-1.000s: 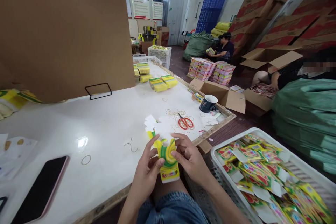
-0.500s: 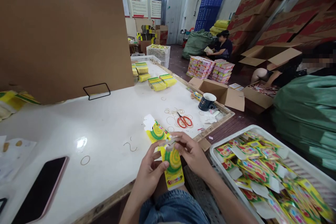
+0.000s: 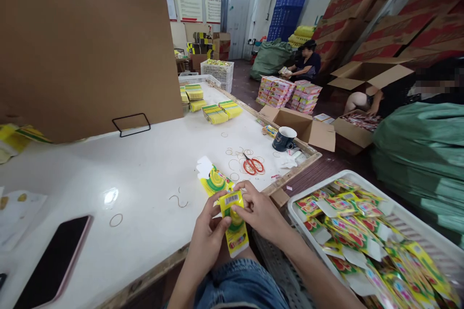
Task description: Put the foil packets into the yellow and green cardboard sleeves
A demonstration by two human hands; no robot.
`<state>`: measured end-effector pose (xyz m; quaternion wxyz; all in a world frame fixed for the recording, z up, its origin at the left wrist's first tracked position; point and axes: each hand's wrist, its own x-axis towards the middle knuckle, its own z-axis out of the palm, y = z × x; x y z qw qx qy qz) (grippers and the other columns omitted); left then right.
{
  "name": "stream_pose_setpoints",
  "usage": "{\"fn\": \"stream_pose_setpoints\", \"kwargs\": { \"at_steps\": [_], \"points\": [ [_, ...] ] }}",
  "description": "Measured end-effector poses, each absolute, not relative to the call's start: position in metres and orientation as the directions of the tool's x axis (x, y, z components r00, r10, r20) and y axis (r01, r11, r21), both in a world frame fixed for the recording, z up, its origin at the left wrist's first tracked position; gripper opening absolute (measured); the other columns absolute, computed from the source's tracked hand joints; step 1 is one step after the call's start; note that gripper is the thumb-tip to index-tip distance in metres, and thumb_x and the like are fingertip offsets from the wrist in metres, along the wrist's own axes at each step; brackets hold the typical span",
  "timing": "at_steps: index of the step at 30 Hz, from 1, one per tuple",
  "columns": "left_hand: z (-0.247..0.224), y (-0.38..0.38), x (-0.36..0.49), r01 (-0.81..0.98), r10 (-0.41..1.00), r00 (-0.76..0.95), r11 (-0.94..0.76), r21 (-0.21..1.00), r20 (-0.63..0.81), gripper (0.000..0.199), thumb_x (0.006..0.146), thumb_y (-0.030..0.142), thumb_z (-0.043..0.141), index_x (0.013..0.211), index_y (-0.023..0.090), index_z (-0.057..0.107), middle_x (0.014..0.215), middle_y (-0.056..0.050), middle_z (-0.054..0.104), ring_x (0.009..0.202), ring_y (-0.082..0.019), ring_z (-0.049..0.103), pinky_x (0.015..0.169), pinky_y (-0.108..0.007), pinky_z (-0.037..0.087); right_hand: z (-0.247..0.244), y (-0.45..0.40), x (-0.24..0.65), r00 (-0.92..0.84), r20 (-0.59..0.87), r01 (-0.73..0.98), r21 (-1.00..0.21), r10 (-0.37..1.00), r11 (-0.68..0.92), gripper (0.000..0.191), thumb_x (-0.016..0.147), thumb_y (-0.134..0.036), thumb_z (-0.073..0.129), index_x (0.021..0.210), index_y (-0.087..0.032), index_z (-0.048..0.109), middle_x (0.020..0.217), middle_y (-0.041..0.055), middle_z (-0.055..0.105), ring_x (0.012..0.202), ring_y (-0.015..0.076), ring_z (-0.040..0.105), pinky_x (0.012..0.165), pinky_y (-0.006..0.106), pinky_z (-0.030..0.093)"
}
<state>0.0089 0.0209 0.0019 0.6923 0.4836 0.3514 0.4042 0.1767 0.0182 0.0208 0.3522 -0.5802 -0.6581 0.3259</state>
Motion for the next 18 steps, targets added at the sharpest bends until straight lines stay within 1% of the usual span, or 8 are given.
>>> {"fn": "stream_pose_setpoints", "kwargs": {
  "at_steps": [4, 7, 10, 12, 13, 15, 16, 18],
  "points": [
    [0.004, 0.022, 0.008, -0.287, 0.892, 0.434, 0.271, 0.919, -0.127, 0.05, 0.079, 0.026, 0.067, 0.124, 0.024, 0.046, 0.116, -0.011, 0.067, 0.093, -0.025, 0.068, 0.078, -0.034, 0.055, 0.021, 0.014, 0.174, -0.105, 0.091, 0.465, -0.876, 0.99, 0.13, 0.028, 0.085, -0.025, 0.056, 0.113, -0.02, 0.055, 0.058, -0.0076, 0.047, 0.053, 0.0115, 0.044, 0.051, 0.021, 0.034],
    [0.007, 0.018, 0.017, -0.324, 0.884, 0.457, 0.269, 0.907, -0.099, 0.046, 0.077, 0.025, 0.069, 0.119, 0.023, 0.051, 0.112, -0.01, 0.069, 0.088, -0.024, 0.069, 0.076, -0.034, 0.055, 0.022, 0.01, 0.173, -0.037, 0.149, 0.399, -0.905, 0.988, 0.151, 0.025, 0.088, -0.031, 0.053, 0.11, -0.021, 0.061, 0.082, 0.001, 0.063, 0.068, 0.0152, 0.055, 0.062, 0.025, 0.044],
    [0.005, 0.017, 0.027, -0.292, 0.889, 0.456, 0.192, 0.937, -0.04, 0.042, 0.078, 0.025, 0.067, 0.118, 0.023, 0.055, 0.111, -0.009, 0.069, 0.092, -0.025, 0.069, 0.082, -0.037, 0.054, 0.028, -0.001, 0.196, 0.015, 0.155, 0.426, -0.895, 0.988, 0.134, 0.024, 0.089, -0.034, 0.05, 0.107, -0.026, 0.064, 0.103, 0.0054, 0.067, 0.087, 0.0219, 0.061, 0.077, 0.032, 0.048],
    [-0.001, 0.022, 0.029, -0.151, 0.922, 0.384, 0.024, 0.988, 0.036, 0.038, 0.081, 0.027, 0.064, 0.119, 0.024, 0.058, 0.117, -0.01, 0.067, 0.107, -0.027, 0.063, 0.095, -0.04, 0.047, 0.037, -0.015, 0.233, 0.104, 0.201, 0.645, -0.759, 0.974, 0.088, 0.022, 0.087, -0.037, 0.052, 0.101, -0.03, 0.067, 0.102, 0.0069, 0.069, 0.092, 0.0263, 0.061, 0.081, 0.038, 0.046],
    [-0.006, 0.027, 0.028, -0.041, 0.941, 0.328, -0.077, 0.996, 0.086, 0.038, 0.082, 0.027, 0.062, 0.12, 0.025, 0.058, 0.123, -0.01, 0.064, 0.118, -0.028, 0.056, 0.103, -0.043, 0.04, 0.042, -0.023, 0.256, 0.163, 0.271, 0.785, -0.618, 0.949, 0.041, 0.022, 0.086, -0.039, 0.052, 0.1, -0.031, 0.068, 0.101, 0.0089, 0.069, 0.095, 0.0291, 0.06, 0.084, 0.042, 0.043],
    [-0.019, 0.037, 0.024, 0.195, 0.957, 0.232, -0.222, 0.955, 0.175, 0.043, 0.083, 0.027, 0.06, 0.126, 0.025, 0.055, 0.138, -0.01, 0.053, 0.135, -0.029, 0.038, 0.114, -0.049, 0.019, 0.051, -0.035, 0.299, 0.222, 0.41, 0.948, -0.304, 0.885, -0.097, 0.03, 0.082, -0.048, 0.05, 0.089, -0.027, 0.071, 0.089, 0.0147, 0.067, 0.088, 0.0364, 0.059, 0.082, 0.054, 0.038],
    [-0.025, 0.042, 0.022, 0.284, 0.956, 0.224, -0.252, 0.925, 0.192, 0.048, 0.083, 0.026, 0.06, 0.13, 0.024, 0.052, 0.141, -0.011, 0.05, 0.139, -0.029, 0.031, 0.116, -0.052, 0.007, 0.053, -0.038, 0.313, 0.253, 0.449, 0.962, -0.208, 0.857, -0.175, 0.037, 0.08, -0.053, 0.05, 0.09, -0.025, 0.071, 0.089, 0.0175, 0.065, 0.089, 0.0397, 0.057, 0.081, 0.057, 0.037],
    [-0.037, 0.048, 0.02, 0.35, 0.945, 0.275, -0.27, 0.897, 0.177, 0.055, 0.081, 0.023, 0.061, 0.134, 0.023, 0.047, 0.141, -0.012, 0.05, 0.138, -0.029, 0.032, 0.114, -0.056, -0.004, 0.048, -0.033, 0.319, 0.248, 0.424, 0.957, -0.246, 0.871, -0.153, 0.041, 0.079, -0.055, 0.051, 0.095, -0.023, 0.07, 0.093, 0.0176, 0.066, 0.09, 0.0387, 0.058, 0.082, 0.056, 0.039]
  ]
}}
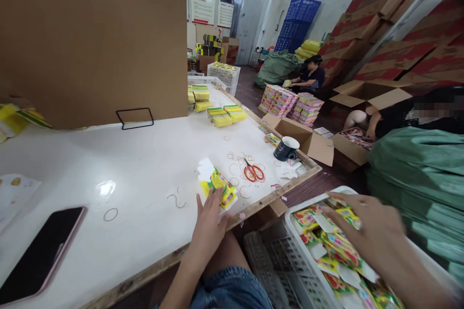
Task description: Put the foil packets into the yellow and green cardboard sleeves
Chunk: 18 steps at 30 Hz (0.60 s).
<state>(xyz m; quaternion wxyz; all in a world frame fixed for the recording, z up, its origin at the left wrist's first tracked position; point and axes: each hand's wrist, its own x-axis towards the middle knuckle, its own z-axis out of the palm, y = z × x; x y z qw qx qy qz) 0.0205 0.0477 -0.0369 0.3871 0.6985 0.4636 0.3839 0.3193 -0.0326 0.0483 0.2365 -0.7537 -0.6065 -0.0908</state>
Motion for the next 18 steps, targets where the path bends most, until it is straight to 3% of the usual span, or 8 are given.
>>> {"fn": "stream_pose_setpoints", "kwargs": {
  "at_steps": [2, 5, 9, 11, 14, 18],
  "points": [
    [-0.044, 0.048, 0.021, 0.333, 0.925, 0.337, -0.29, 0.897, 0.174, 0.058, 0.08, 0.02, 0.061, 0.136, 0.025, 0.045, 0.141, -0.011, 0.051, 0.136, -0.028, 0.036, 0.113, -0.056, -0.009, 0.029, -0.014, 0.295, 0.231, 0.286, 0.863, -0.502, 0.93, -0.06, 0.035, 0.08, -0.049, 0.055, 0.101, -0.024, 0.068, 0.099, 0.0122, 0.069, 0.091, 0.0317, 0.06, 0.084, 0.048, 0.043],
    [-0.047, 0.043, 0.02, 0.266, 0.91, 0.377, -0.285, 0.921, 0.173, 0.057, 0.08, 0.017, 0.059, 0.135, 0.027, 0.045, 0.14, -0.009, 0.052, 0.134, -0.026, 0.041, 0.114, -0.054, -0.01, -0.012, 0.027, 0.235, 0.288, 0.086, 0.571, -0.815, 0.954, -0.099, 0.034, 0.072, -0.043, 0.065, 0.097, -0.02, 0.068, 0.09, 0.0082, 0.071, 0.076, 0.0247, 0.062, 0.077, 0.042, 0.047],
    [-0.044, 0.037, 0.012, 0.24, 0.922, 0.353, -0.251, 0.938, 0.157, 0.051, 0.08, 0.018, 0.059, 0.129, 0.027, 0.052, 0.135, -0.007, 0.057, 0.134, -0.026, 0.041, 0.116, -0.053, 0.002, -0.044, 0.058, 0.19, 0.244, 0.052, 0.439, -0.896, 0.968, -0.063, 0.032, 0.072, -0.04, 0.064, 0.095, -0.018, 0.066, 0.068, 0.0019, 0.068, 0.057, 0.0201, 0.059, 0.059, 0.035, 0.048],
    [-0.041, 0.036, 0.011, 0.162, 0.962, 0.228, -0.193, 0.968, 0.153, 0.048, 0.081, 0.023, 0.06, 0.129, 0.025, 0.053, 0.139, -0.008, 0.053, 0.137, -0.027, 0.035, 0.116, -0.051, 0.012, -0.043, 0.056, 0.188, 0.245, 0.061, 0.381, -0.924, 0.968, -0.038, 0.033, 0.077, -0.043, 0.061, 0.096, -0.017, 0.064, 0.065, 0.0017, 0.066, 0.058, 0.0204, 0.06, 0.056, 0.033, 0.048],
    [-0.032, 0.037, 0.015, -0.163, 0.996, 0.035, -0.081, 0.983, 0.088, 0.049, 0.083, 0.033, 0.061, 0.13, 0.022, 0.051, 0.143, -0.011, 0.047, 0.136, -0.027, 0.037, 0.112, -0.043, 0.029, -0.03, 0.042, 0.188, 0.255, 0.013, 0.113, -0.993, 0.967, -0.017, 0.038, 0.076, -0.048, 0.065, 0.099, -0.017, 0.061, 0.072, 0.0042, 0.07, 0.063, 0.0211, 0.064, 0.061, 0.035, 0.051],
    [-0.022, 0.039, 0.019, -0.476, 1.0, 0.008, 0.021, 0.879, -0.019, 0.059, 0.08, 0.039, 0.065, 0.134, 0.026, 0.044, 0.149, -0.011, 0.039, 0.126, -0.027, 0.05, 0.102, -0.036, 0.043, -0.018, 0.024, 0.169, 0.248, -0.104, -0.275, -0.961, 0.963, -0.033, 0.041, 0.067, -0.044, 0.078, 0.096, -0.019, 0.062, 0.077, 0.0043, 0.073, 0.068, 0.0206, 0.067, 0.069, 0.036, 0.053]
  ]
}}
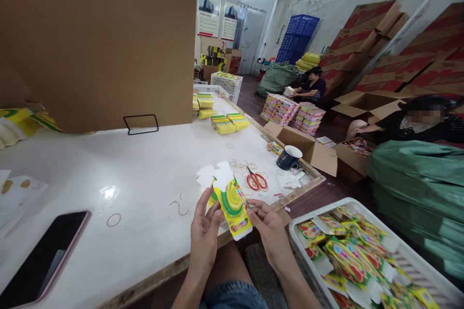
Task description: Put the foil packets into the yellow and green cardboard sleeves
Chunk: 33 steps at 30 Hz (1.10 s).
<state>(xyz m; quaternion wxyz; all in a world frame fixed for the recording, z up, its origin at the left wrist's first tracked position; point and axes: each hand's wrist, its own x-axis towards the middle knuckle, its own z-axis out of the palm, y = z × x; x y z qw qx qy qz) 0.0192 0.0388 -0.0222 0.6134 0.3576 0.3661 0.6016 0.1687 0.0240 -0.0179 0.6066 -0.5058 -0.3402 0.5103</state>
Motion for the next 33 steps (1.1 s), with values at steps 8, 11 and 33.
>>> {"fn": "stream_pose_setpoints", "kwargs": {
  "at_steps": [8, 11, 33],
  "points": [
    [-0.014, 0.029, 0.003, -0.616, 0.925, 0.367, 0.322, 0.719, -0.1, 0.051, 0.076, 0.046, 0.069, 0.119, 0.02, 0.062, 0.12, -0.013, 0.067, 0.11, -0.03, 0.061, 0.09, -0.038, 0.05, -0.013, 0.012, 0.145, 0.064, -0.149, -0.31, -0.943, 0.987, -0.122, 0.032, 0.069, -0.041, 0.078, 0.089, -0.019, 0.067, 0.084, 0.0054, 0.073, 0.08, 0.0217, 0.067, 0.08, 0.037, 0.051],
    [-0.01, 0.028, 0.004, -0.613, 0.915, 0.397, 0.323, 0.721, -0.072, 0.046, 0.074, 0.042, 0.073, 0.113, 0.019, 0.066, 0.11, -0.012, 0.072, 0.104, -0.028, 0.064, 0.088, -0.036, 0.051, -0.012, 0.009, 0.149, 0.046, -0.108, -0.208, -0.973, 0.993, -0.096, 0.028, 0.074, -0.041, 0.074, 0.091, -0.018, 0.068, 0.086, 0.0051, 0.071, 0.082, 0.0212, 0.064, 0.081, 0.036, 0.05],
    [-0.009, 0.025, 0.011, -0.407, 0.952, 0.305, 0.131, 0.904, 0.0, 0.057, 0.086, 0.025, 0.06, 0.131, 0.029, 0.025, 0.107, -0.007, 0.068, 0.097, -0.02, 0.066, 0.081, -0.03, 0.051, 0.002, 0.015, 0.165, -0.03, 0.098, 0.062, -0.993, 0.995, 0.1, 0.044, 0.088, -0.033, 0.056, 0.129, -0.025, 0.042, 0.101, 0.0037, 0.061, 0.079, 0.0155, 0.056, 0.073, 0.028, 0.046]
  ]
}}
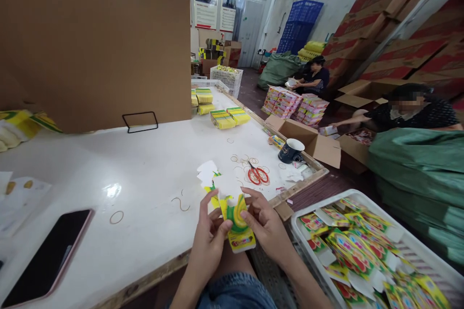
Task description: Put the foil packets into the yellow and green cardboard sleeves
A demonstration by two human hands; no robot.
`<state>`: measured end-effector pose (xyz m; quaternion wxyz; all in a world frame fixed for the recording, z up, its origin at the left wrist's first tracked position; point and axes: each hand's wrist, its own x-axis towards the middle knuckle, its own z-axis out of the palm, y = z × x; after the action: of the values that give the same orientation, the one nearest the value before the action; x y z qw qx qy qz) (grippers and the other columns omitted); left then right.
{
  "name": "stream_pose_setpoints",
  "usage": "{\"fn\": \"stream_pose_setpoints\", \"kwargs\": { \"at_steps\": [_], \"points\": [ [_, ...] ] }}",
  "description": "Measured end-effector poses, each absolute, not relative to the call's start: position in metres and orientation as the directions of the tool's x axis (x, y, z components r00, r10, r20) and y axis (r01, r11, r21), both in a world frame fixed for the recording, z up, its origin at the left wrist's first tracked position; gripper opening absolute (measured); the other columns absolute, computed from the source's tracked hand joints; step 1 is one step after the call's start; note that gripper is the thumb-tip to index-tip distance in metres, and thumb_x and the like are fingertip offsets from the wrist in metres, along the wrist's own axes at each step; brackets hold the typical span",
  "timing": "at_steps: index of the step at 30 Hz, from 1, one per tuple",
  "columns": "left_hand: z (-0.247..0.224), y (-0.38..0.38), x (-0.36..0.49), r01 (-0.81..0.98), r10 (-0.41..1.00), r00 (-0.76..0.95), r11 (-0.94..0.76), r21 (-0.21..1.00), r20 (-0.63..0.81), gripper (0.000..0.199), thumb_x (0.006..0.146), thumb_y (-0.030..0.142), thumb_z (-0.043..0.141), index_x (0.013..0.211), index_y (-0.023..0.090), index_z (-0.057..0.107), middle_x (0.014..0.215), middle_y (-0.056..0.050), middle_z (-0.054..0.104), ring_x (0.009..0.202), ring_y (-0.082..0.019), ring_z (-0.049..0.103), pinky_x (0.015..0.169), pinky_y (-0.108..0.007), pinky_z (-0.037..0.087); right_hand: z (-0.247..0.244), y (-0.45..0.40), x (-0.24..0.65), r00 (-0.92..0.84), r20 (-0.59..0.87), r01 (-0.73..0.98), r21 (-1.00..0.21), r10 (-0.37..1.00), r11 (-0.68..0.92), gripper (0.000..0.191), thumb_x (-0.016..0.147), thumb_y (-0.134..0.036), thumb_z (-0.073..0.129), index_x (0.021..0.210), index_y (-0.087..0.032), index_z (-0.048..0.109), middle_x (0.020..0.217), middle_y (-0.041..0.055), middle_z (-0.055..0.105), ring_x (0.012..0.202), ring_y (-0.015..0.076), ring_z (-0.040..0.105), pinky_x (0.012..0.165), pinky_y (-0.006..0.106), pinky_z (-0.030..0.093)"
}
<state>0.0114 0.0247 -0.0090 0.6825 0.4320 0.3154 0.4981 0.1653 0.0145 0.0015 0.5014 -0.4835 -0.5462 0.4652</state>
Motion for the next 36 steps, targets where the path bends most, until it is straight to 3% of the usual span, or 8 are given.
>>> {"fn": "stream_pose_setpoints", "kwargs": {
  "at_steps": [7, 11, 13, 17, 20, 25, 30, 36],
  "points": [
    [-0.006, 0.021, 0.007, -0.403, 0.862, 0.506, 0.268, 0.875, -0.031, 0.036, 0.081, 0.024, 0.067, 0.108, 0.024, 0.043, 0.098, -0.007, 0.071, 0.088, -0.023, 0.069, 0.068, -0.027, 0.052, 0.023, 0.022, 0.188, -0.184, 0.061, 0.19, -0.977, 0.981, 0.097, 0.016, 0.09, -0.036, 0.053, 0.091, -0.02, 0.057, 0.07, -0.003, 0.052, 0.065, 0.0125, 0.047, 0.058, 0.023, 0.036],
    [-0.006, 0.018, 0.012, -0.434, 0.86, 0.507, 0.316, 0.844, -0.061, 0.073, 0.08, 0.025, 0.068, 0.137, 0.03, 0.021, 0.108, -0.01, 0.069, 0.091, -0.023, 0.069, 0.075, -0.031, 0.052, 0.022, 0.023, 0.189, -0.125, 0.08, 0.232, -0.967, 0.989, 0.107, 0.024, 0.09, -0.038, 0.054, 0.076, -0.018, 0.057, 0.068, -0.0018, 0.051, 0.064, 0.0127, 0.046, 0.058, 0.023, 0.036],
    [-0.005, 0.018, 0.013, -0.439, 0.85, 0.521, 0.345, 0.83, -0.078, 0.083, 0.079, 0.026, 0.069, 0.141, 0.029, 0.014, 0.112, -0.011, 0.068, 0.095, -0.024, 0.068, 0.079, -0.033, 0.052, 0.02, 0.024, 0.189, -0.091, 0.084, 0.164, -0.982, 0.992, 0.098, 0.019, 0.088, -0.038, 0.056, 0.086, -0.02, 0.057, 0.072, -0.0012, 0.055, 0.067, 0.0137, 0.05, 0.06, 0.024, 0.039],
    [-0.004, 0.021, 0.014, -0.376, 0.859, 0.503, 0.32, 0.87, -0.098, 0.053, 0.08, 0.028, 0.067, 0.125, 0.023, 0.041, 0.117, -0.013, 0.066, 0.097, -0.026, 0.067, 0.077, -0.032, 0.054, 0.02, 0.025, 0.193, 0.051, 0.127, 0.167, -0.979, 0.991, 0.116, 0.03, 0.088, -0.042, 0.054, 0.111, -0.022, 0.054, 0.081, 0.0009, 0.062, 0.075, 0.0166, 0.057, 0.068, 0.026, 0.043],
    [-0.006, 0.023, 0.015, -0.292, 0.888, 0.451, 0.244, 0.925, -0.092, 0.041, 0.082, 0.028, 0.065, 0.119, 0.023, 0.047, 0.12, -0.012, 0.065, 0.094, -0.025, 0.068, 0.076, -0.032, 0.054, 0.027, 0.024, 0.199, 0.012, 0.088, 0.238, -0.968, 0.996, 0.083, 0.031, 0.089, -0.045, 0.05, 0.098, -0.019, 0.063, 0.076, 0.0016, 0.061, 0.077, 0.0176, 0.058, 0.069, 0.027, 0.044],
    [-0.008, 0.021, 0.018, -0.226, 0.89, 0.45, 0.193, 0.955, -0.073, 0.042, 0.084, 0.03, 0.061, 0.123, 0.024, 0.046, 0.126, -0.012, 0.062, 0.096, -0.024, 0.068, 0.08, -0.034, 0.054, 0.032, 0.02, 0.195, -0.225, -0.112, 0.302, -0.952, 0.968, -0.04, 0.033, 0.079, -0.028, 0.062, 0.11, -0.023, 0.052, 0.077, -0.0032, 0.064, 0.068, 0.0144, 0.059, 0.06, 0.022, 0.042],
    [-0.004, 0.018, 0.021, -0.245, 0.881, 0.464, 0.227, 0.943, -0.092, 0.049, 0.083, 0.033, 0.062, 0.127, 0.025, 0.044, 0.132, -0.012, 0.058, 0.109, -0.028, 0.062, 0.085, -0.036, 0.053, 0.031, 0.022, 0.187, -0.093, -0.041, 0.676, -0.736, 0.995, 0.033, 0.026, 0.078, -0.023, 0.06, 0.103, -0.025, 0.053, 0.055, -0.0082, 0.053, 0.054, 0.0139, 0.052, 0.053, 0.021, 0.031],
    [-0.001, 0.02, 0.017, -0.301, 0.892, 0.438, 0.26, 0.918, -0.109, 0.05, 0.082, 0.032, 0.064, 0.126, 0.024, 0.043, 0.123, -0.013, 0.063, 0.102, -0.028, 0.066, 0.08, -0.036, 0.055, 0.028, 0.018, 0.188, -0.105, 0.054, 0.632, -0.767, 0.993, 0.108, 0.028, 0.081, -0.023, 0.059, 0.109, -0.024, 0.056, 0.053, -0.0083, 0.049, 0.051, 0.0136, 0.048, 0.053, 0.022, 0.031]
  ]
}}
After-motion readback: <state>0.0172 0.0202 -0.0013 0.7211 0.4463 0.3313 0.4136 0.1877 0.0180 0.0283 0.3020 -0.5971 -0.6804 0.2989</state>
